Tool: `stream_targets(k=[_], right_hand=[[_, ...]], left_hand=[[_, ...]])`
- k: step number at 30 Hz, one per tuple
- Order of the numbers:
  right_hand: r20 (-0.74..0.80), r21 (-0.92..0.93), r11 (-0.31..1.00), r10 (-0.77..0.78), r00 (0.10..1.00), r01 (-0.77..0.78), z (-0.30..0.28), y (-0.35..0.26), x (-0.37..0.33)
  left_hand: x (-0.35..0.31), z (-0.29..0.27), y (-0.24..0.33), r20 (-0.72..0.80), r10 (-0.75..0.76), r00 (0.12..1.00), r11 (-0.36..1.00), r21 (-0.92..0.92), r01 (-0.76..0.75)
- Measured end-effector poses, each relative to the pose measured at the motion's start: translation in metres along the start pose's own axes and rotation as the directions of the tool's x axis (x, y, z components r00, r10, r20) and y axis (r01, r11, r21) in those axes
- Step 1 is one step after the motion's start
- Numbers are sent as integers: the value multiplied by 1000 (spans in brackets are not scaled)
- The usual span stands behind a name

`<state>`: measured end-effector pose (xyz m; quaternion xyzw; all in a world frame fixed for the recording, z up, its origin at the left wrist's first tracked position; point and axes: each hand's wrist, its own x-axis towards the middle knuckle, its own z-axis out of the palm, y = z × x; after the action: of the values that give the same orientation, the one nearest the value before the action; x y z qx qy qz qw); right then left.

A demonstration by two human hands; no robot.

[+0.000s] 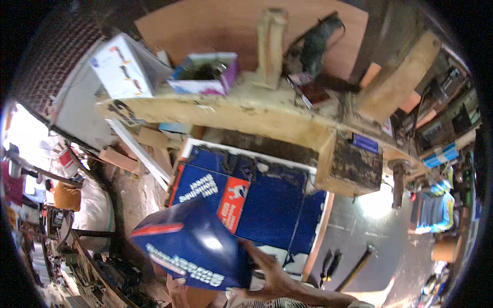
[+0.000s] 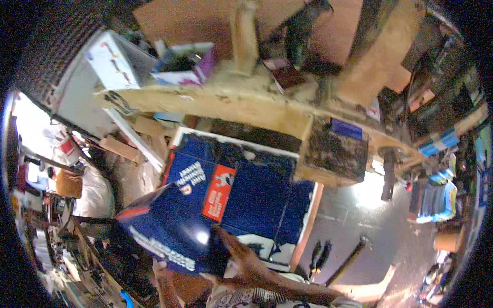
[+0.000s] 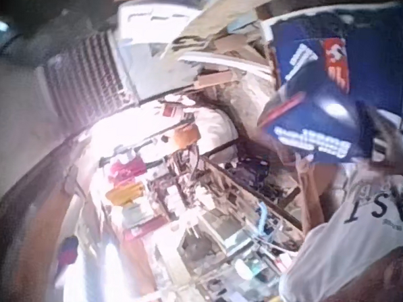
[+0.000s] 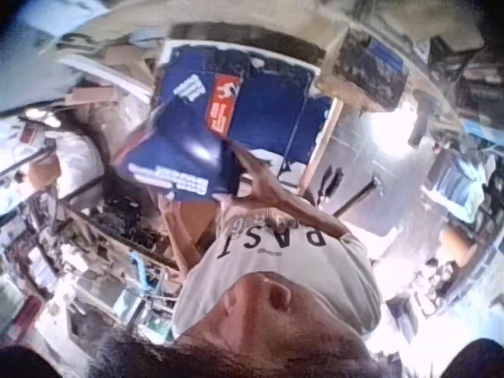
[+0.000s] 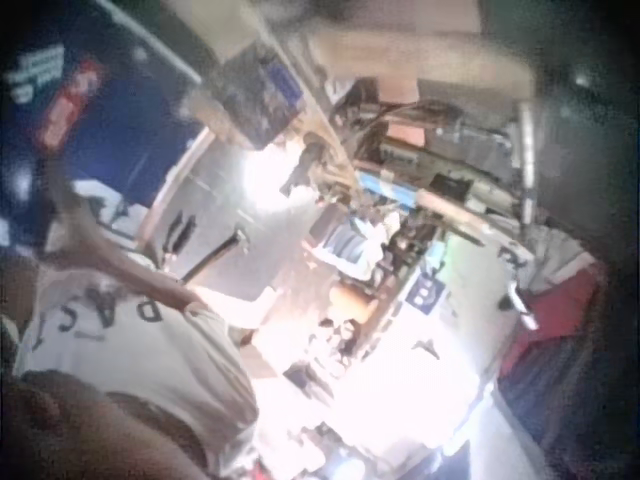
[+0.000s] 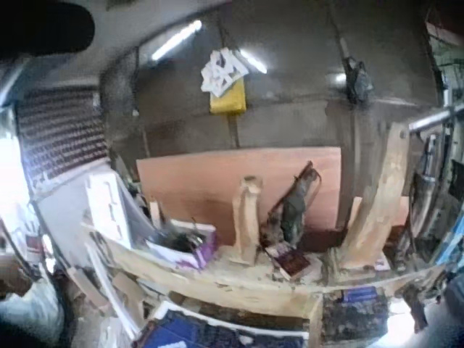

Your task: The person measures a blue box with a ruler, marks it, and then assembles a larger die-cut cardboard frame by inserting smaller cardboard spacers and using a hammer and pliers to secure parts.

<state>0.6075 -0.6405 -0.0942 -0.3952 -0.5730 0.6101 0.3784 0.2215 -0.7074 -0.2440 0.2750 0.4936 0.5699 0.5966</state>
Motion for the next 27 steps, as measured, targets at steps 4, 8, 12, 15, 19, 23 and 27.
stream_targets(k=[4, 8, 12, 15, 19, 23, 27], right_hand=[[-268, 111, 976, -153, 951, 188, -22, -23, -6], [-235, -113, 985, -153, 960, 130, -39, -31, -12], [-303, -349, 935, -46, 952, -65, -45, -3, -32], [-310, -242, 957, 78, 947, -158, -32, 3, -55], [-309, -120, 988, 50, 950, -91, -26, 62, -84], [-329, -236, 970, -28, 944, -53, -21, 45, -88], [-267, -367, 926, -11, 964, -91, -8, 45, -69]], left_hand=[[81, 44, 33, -286, -52, 957, 999, -21, 48], [126, 229, 161, 250, 426, 869, 899, -222, -377], [179, 370, 250, 329, 570, 753, 787, -483, -384], [167, 400, 334, 169, 715, 678, 688, -344, -640], [205, 354, 411, 1, 852, 523, 514, -185, -838], [258, 264, 462, -193, 792, 579, 586, -26, -810], [333, 160, 486, -225, 706, 672, 702, 93, -706]])
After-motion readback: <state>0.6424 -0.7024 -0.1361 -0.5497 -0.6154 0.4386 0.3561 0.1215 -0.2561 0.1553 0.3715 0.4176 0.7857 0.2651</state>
